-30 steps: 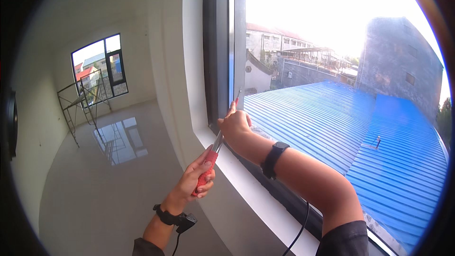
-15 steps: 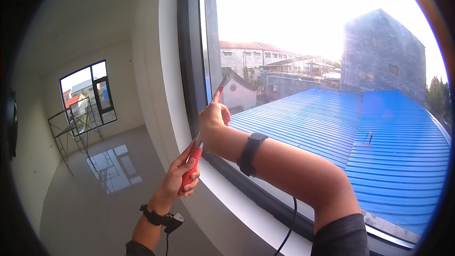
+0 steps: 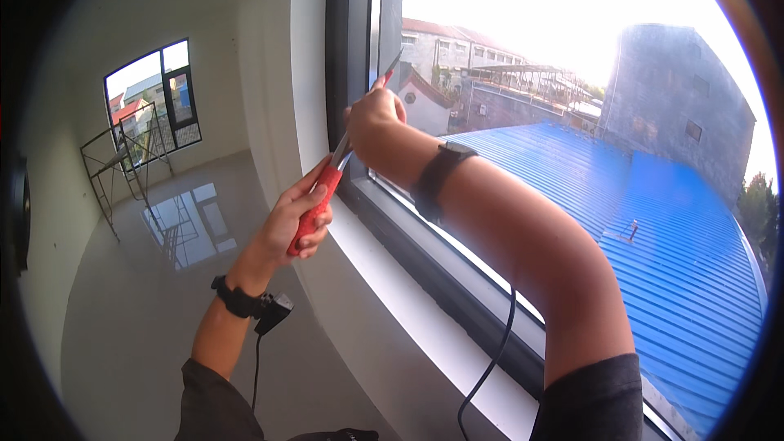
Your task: The person uses a scraper to remove material from the upper track of a window frame, moving the blade along the groove and occasionally using their hands to touch the surface.
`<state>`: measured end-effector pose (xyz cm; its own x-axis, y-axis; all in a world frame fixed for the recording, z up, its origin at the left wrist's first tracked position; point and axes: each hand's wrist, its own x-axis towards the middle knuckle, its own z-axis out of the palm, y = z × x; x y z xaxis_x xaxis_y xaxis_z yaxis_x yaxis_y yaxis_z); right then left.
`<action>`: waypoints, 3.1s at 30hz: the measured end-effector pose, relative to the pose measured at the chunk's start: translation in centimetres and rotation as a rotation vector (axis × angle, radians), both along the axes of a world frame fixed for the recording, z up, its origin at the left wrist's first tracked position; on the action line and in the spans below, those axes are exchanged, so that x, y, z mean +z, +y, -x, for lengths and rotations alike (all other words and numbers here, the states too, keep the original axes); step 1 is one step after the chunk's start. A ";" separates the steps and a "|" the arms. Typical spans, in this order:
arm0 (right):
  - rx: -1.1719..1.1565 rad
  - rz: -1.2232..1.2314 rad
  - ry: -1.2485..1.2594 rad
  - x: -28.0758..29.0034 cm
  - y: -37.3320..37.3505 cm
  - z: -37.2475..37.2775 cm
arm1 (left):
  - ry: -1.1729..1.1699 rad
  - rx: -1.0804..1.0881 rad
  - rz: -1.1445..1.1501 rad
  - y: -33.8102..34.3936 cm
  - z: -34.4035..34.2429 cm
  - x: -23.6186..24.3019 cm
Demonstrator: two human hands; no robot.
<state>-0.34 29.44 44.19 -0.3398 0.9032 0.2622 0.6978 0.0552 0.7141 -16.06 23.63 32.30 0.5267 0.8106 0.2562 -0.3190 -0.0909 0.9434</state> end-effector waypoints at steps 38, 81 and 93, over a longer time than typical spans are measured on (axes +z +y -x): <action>0.326 -0.131 0.067 -8.7 2.1 0.9 | -0.082 0.135 -0.014 1.5 0.5 -10.0; 0.211 -0.064 0.138 -6.3 -0.2 0.6 | -0.002 -0.097 -0.002 4.0 4.0 -7.1; 0.073 0.048 0.276 -8.2 0.3 1.6 | 0.106 -0.202 -0.187 7.7 6.5 -10.9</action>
<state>-1.94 29.71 35.95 -0.3262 0.8927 0.3109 0.8583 0.1418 0.4931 -22.58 31.34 21.41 0.7043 0.6307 0.3258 -0.2485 -0.2110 0.9454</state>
